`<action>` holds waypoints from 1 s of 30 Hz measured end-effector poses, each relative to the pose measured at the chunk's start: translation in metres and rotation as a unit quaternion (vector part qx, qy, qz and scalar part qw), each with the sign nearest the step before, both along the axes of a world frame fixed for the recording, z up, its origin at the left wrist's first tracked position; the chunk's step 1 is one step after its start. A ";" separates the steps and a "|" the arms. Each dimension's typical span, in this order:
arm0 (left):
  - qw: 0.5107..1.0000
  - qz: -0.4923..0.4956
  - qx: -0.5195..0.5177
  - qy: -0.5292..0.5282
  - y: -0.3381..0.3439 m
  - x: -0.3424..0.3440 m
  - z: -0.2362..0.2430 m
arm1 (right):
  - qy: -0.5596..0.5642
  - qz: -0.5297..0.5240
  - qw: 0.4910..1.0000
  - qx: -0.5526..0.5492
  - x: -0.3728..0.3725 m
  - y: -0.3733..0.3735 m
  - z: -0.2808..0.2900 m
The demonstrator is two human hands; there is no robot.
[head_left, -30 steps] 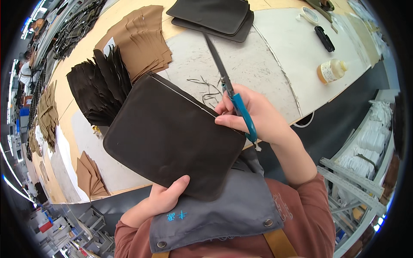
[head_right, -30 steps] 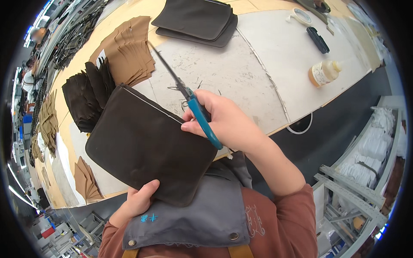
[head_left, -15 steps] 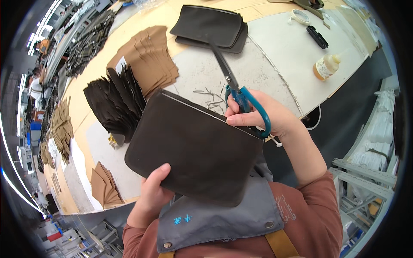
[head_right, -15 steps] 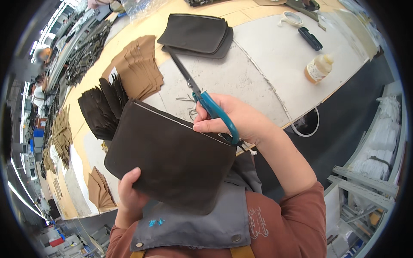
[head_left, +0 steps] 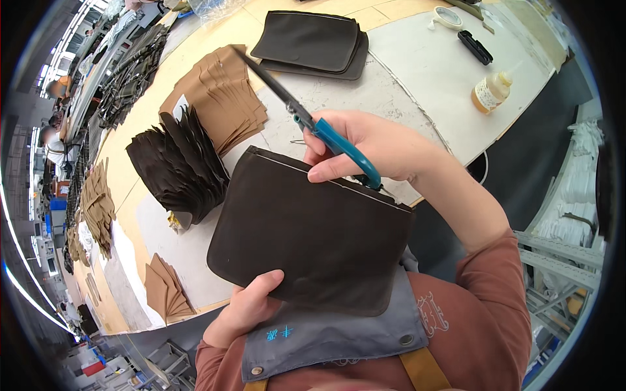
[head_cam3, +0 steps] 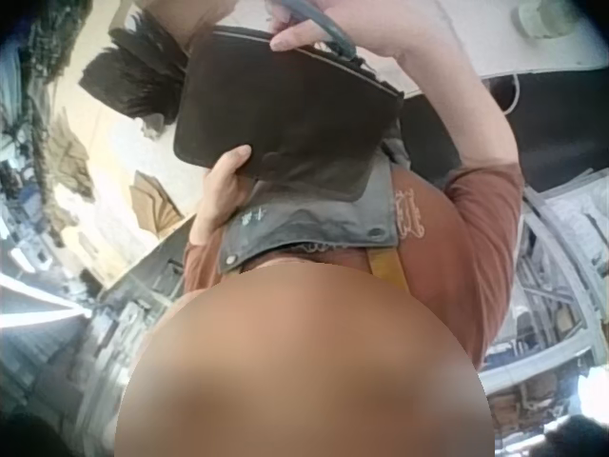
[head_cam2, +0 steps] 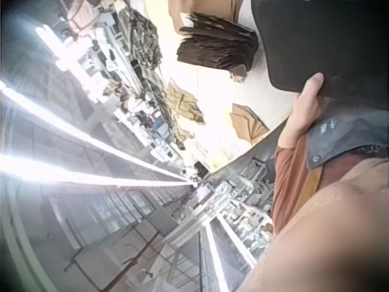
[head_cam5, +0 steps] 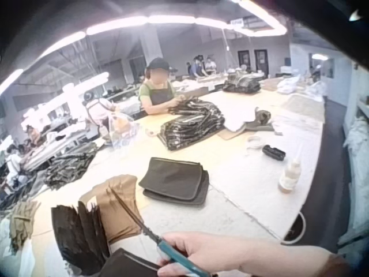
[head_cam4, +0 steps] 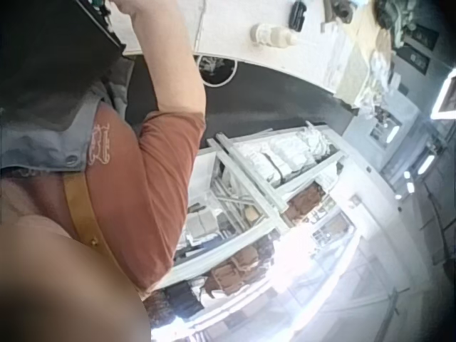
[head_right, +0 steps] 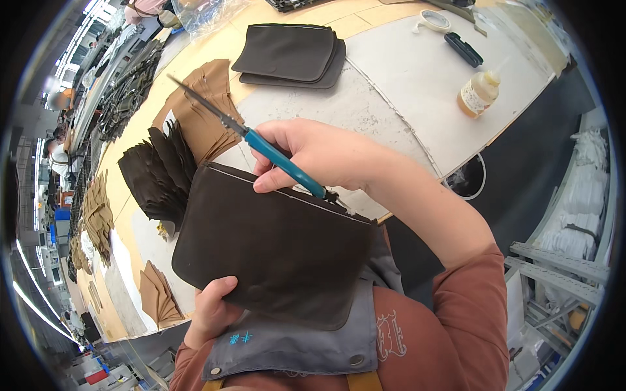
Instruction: Trimming the edges of a brown leather pouch using scissors.
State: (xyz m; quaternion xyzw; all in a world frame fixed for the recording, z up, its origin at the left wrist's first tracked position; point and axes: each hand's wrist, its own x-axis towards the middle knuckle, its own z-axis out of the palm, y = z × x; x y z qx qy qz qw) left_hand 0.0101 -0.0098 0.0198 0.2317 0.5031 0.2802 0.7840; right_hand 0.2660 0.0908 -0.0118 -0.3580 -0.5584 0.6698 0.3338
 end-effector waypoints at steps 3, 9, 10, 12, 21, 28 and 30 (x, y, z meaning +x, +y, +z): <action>0.995 -0.003 0.019 -0.102 -0.002 -0.017 -0.020 | 0.070 -0.033 0.996 -0.054 -0.004 -0.002 -0.002; 0.999 0.016 0.023 -0.021 -0.001 -0.005 -0.009 | 0.144 -0.085 0.978 -0.124 -0.011 -0.006 -0.010; 0.999 0.015 0.021 -0.023 0.000 -0.006 -0.008 | 0.137 -0.099 0.977 -0.128 -0.009 -0.007 -0.011; 0.998 0.036 0.033 -0.029 0.004 -0.009 -0.005 | 0.130 -0.110 0.976 -0.133 -0.006 -0.010 -0.010; 0.999 0.040 0.015 0.014 -0.010 -0.022 0.000 | -0.250 -0.031 0.958 0.134 0.033 -0.056 -0.023; 0.999 0.032 0.009 -0.012 -0.013 -0.024 -0.005 | -0.289 0.036 0.955 0.046 0.037 -0.065 -0.010; 1.000 0.028 0.010 -0.005 -0.014 -0.025 -0.008 | -0.283 0.037 0.958 0.037 0.035 -0.066 -0.009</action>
